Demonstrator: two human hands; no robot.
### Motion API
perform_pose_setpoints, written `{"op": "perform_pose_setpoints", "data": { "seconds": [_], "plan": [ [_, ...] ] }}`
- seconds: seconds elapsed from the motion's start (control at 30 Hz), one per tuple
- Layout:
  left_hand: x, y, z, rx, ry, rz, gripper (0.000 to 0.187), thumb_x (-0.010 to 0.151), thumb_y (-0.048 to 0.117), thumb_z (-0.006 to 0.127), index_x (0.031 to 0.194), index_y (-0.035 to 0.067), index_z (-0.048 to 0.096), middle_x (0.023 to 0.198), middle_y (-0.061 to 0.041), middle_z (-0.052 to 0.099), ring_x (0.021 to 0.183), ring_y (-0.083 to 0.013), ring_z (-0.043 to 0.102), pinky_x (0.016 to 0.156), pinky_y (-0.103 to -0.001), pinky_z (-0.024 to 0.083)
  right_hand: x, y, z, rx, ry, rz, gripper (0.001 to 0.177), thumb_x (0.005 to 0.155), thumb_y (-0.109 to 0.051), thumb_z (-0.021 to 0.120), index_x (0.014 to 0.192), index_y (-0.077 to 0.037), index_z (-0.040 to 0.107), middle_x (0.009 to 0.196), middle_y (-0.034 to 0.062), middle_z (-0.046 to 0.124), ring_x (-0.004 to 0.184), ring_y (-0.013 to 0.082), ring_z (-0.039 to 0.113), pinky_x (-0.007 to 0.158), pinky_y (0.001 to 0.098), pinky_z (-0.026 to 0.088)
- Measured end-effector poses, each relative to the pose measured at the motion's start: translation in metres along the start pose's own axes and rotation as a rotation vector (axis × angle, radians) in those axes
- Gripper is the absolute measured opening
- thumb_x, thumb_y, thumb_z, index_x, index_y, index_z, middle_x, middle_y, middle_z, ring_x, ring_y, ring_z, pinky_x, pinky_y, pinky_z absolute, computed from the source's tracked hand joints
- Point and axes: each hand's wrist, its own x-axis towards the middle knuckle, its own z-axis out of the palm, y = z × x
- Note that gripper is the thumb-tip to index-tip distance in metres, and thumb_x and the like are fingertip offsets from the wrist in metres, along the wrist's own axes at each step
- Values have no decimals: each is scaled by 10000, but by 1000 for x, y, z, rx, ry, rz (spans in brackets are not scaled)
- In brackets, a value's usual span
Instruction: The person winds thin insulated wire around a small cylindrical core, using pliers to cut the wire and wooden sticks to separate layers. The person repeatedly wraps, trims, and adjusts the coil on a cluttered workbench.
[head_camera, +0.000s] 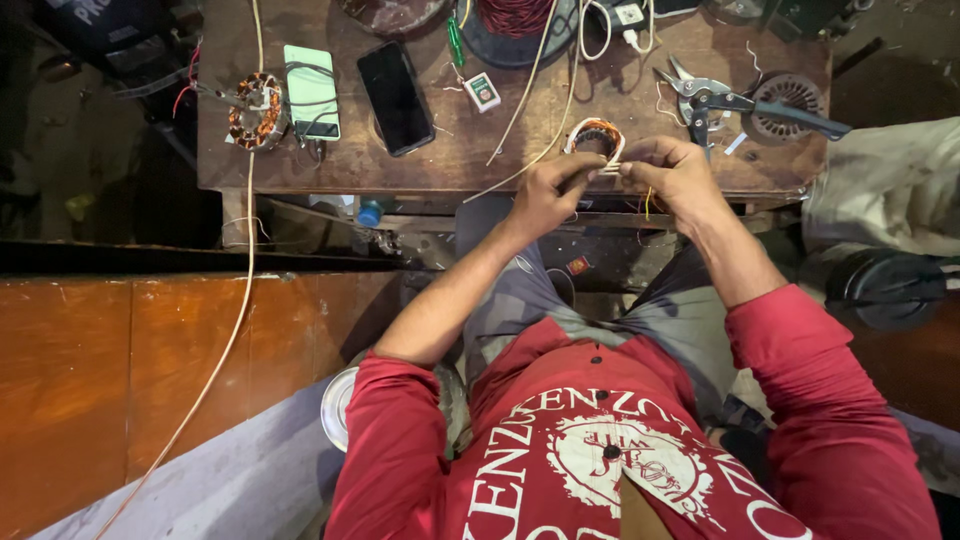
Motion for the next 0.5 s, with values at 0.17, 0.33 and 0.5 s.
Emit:
{"op": "perform_pose_setpoints", "data": {
  "seconds": [0.17,0.33,0.5],
  "plan": [
    [-2,4,-2,68,57,236,262,897,52,766,1152,96,723,1154,-107,756,1004,-247,766,860,-345,616,0,-6,3,-187,36,-94,183,931,40,730,1111,16,751,961,59,759,803,86,675,696,230,528],
    [-3,2,4,56,73,247,282,891,65,785,1161,71,705,1148,-122,747,1027,-270,759,872,-358,610,3,-18,-2,-322,-10,-127,175,923,25,713,1090,14,763,903,68,758,791,98,701,694,238,544],
    [-4,-7,15,-7,118,204,241,896,16,764,1126,60,710,1125,-107,752,1030,-264,766,890,-359,608,10,-32,1,-432,-58,-133,199,916,1,725,1111,-1,764,937,68,726,814,110,708,700,248,550]
  ]
}}
